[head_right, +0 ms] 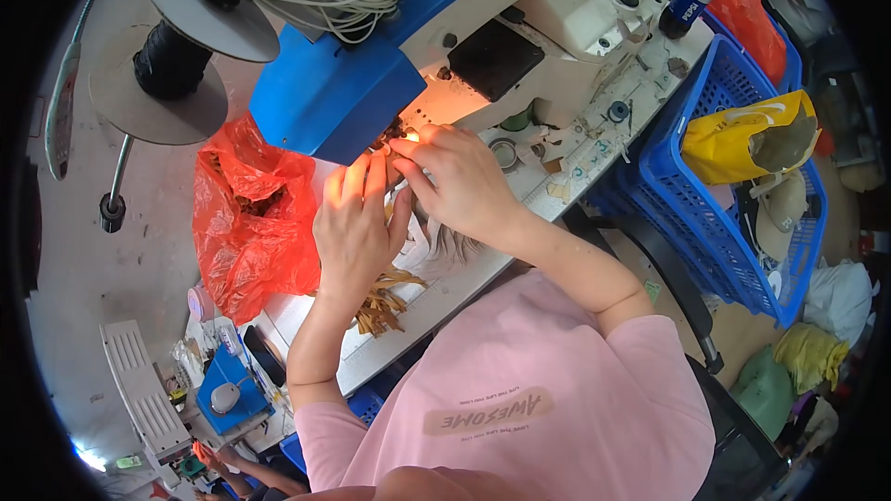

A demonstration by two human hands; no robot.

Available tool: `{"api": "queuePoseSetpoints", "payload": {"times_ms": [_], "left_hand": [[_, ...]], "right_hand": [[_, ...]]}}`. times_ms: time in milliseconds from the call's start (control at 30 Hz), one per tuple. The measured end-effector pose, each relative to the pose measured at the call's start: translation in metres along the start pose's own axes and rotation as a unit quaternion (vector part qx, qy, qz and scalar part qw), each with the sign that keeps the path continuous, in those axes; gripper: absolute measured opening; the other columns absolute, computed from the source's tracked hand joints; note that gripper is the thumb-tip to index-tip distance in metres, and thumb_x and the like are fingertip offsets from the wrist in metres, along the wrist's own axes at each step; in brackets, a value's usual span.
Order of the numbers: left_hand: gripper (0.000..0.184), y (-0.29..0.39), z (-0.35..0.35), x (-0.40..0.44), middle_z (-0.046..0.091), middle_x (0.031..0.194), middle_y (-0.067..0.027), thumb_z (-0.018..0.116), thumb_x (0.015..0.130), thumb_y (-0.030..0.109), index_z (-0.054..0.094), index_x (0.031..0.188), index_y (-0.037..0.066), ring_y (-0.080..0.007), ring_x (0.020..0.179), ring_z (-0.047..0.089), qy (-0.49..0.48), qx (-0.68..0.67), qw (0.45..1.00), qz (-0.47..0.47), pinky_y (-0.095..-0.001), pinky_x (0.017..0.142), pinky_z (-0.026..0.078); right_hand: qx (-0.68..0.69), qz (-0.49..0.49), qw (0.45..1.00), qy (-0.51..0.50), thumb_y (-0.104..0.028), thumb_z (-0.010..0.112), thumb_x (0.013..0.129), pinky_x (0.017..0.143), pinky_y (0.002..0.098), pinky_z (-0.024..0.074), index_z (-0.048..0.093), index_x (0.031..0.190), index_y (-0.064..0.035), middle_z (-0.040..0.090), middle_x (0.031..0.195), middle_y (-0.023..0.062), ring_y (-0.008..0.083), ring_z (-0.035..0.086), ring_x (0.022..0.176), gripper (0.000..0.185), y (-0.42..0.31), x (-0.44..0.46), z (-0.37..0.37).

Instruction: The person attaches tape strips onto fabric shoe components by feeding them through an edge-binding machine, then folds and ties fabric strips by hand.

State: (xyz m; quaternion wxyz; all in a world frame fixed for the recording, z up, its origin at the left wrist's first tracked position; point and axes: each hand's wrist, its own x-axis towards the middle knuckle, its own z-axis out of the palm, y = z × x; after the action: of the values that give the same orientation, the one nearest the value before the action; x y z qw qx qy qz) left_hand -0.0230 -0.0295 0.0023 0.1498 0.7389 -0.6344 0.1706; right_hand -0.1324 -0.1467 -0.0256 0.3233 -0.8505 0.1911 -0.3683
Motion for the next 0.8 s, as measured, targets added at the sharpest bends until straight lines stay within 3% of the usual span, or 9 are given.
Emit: {"api": "queuePoseSetpoints", "payload": {"times_ms": [200,300,400,433,533,633,800], "left_hand": [[0.030,-0.013,-0.008,0.009,0.058,0.107,-0.0131,0.067,0.078,0.018,0.064,0.105,0.004,-0.0310,0.091,0.057,-0.031,-0.054,0.998,-0.021,-0.0357,0.067,0.052],[0.018,-0.040,0.007,0.018,0.060,0.098,-0.0133,0.063,0.079,0.013,0.066,0.094,0.004,-0.0309,0.089,0.058,0.044,-0.171,0.982,-0.070,-0.0372,0.065,0.050],[0.014,-0.072,0.030,0.027,0.062,0.089,-0.0152,0.059,0.079,0.010,0.064,0.090,0.003,-0.0338,0.086,0.059,0.078,-0.225,0.971,-0.028,-0.0382,0.068,0.048],[0.015,-0.076,0.029,0.030,0.065,0.087,-0.0132,0.057,0.083,0.010,0.063,0.092,0.000,-0.0289,0.085,0.060,-0.011,-0.322,0.942,-0.094,-0.0367,0.074,0.047],[0.016,-0.082,0.024,0.041,0.065,0.091,-0.0085,0.055,0.088,0.012,0.062,0.094,-0.001,-0.0201,0.086,0.059,-0.160,-0.423,0.852,-0.263,-0.0336,0.079,0.046],[0.015,-0.097,0.040,0.036,0.062,0.087,-0.0030,0.054,0.091,0.011,0.061,0.093,-0.002,-0.0110,0.085,0.055,-0.071,-0.469,0.857,-0.201,-0.0298,0.077,0.046],[0.005,-0.097,0.031,0.020,0.060,0.083,-0.0025,0.056,0.088,0.003,0.057,0.085,-0.002,-0.0100,0.080,0.055,0.049,-0.534,0.810,-0.238,-0.0266,0.074,0.046]], "right_hand": [[-0.004,-0.009,1.000,0.006,-0.018,0.063,0.086,0.075,0.0394,0.0457,0.069,0.100,-0.0088,0.058,0.081,0.0078,0.0270,0.058,0.079,0.017,0.001,-0.001,0.002],[-0.021,-0.028,0.999,0.005,-0.019,0.063,0.087,0.076,0.0385,0.0438,0.069,0.099,-0.0113,0.057,0.082,0.0067,0.0256,0.057,0.080,0.016,-0.003,-0.001,0.002],[-0.037,-0.034,0.999,-0.011,-0.019,0.063,0.086,0.077,0.0374,0.0421,0.069,0.099,-0.0135,0.056,0.082,0.0058,0.0243,0.057,0.080,0.015,-0.003,-0.002,0.004],[-0.039,-0.035,0.999,-0.010,-0.019,0.064,0.086,0.077,0.0370,0.0417,0.069,0.099,-0.0140,0.056,0.082,0.0057,0.0240,0.057,0.080,0.015,-0.002,-0.003,0.004],[-0.032,-0.033,0.999,-0.010,-0.018,0.064,0.086,0.078,0.0367,0.0413,0.070,0.099,-0.0147,0.056,0.082,0.0054,0.0238,0.057,0.079,0.015,0.000,-0.003,0.005],[-0.027,-0.031,0.999,-0.010,-0.018,0.064,0.085,0.078,0.0366,0.0413,0.070,0.099,-0.0149,0.056,0.083,0.0054,0.0237,0.057,0.079,0.015,0.001,-0.004,0.004],[-0.024,-0.026,0.999,-0.026,-0.017,0.066,0.084,0.078,0.0370,0.0427,0.070,0.098,-0.0142,0.056,0.083,0.0053,0.0240,0.057,0.080,0.015,0.002,-0.005,0.002]]}}
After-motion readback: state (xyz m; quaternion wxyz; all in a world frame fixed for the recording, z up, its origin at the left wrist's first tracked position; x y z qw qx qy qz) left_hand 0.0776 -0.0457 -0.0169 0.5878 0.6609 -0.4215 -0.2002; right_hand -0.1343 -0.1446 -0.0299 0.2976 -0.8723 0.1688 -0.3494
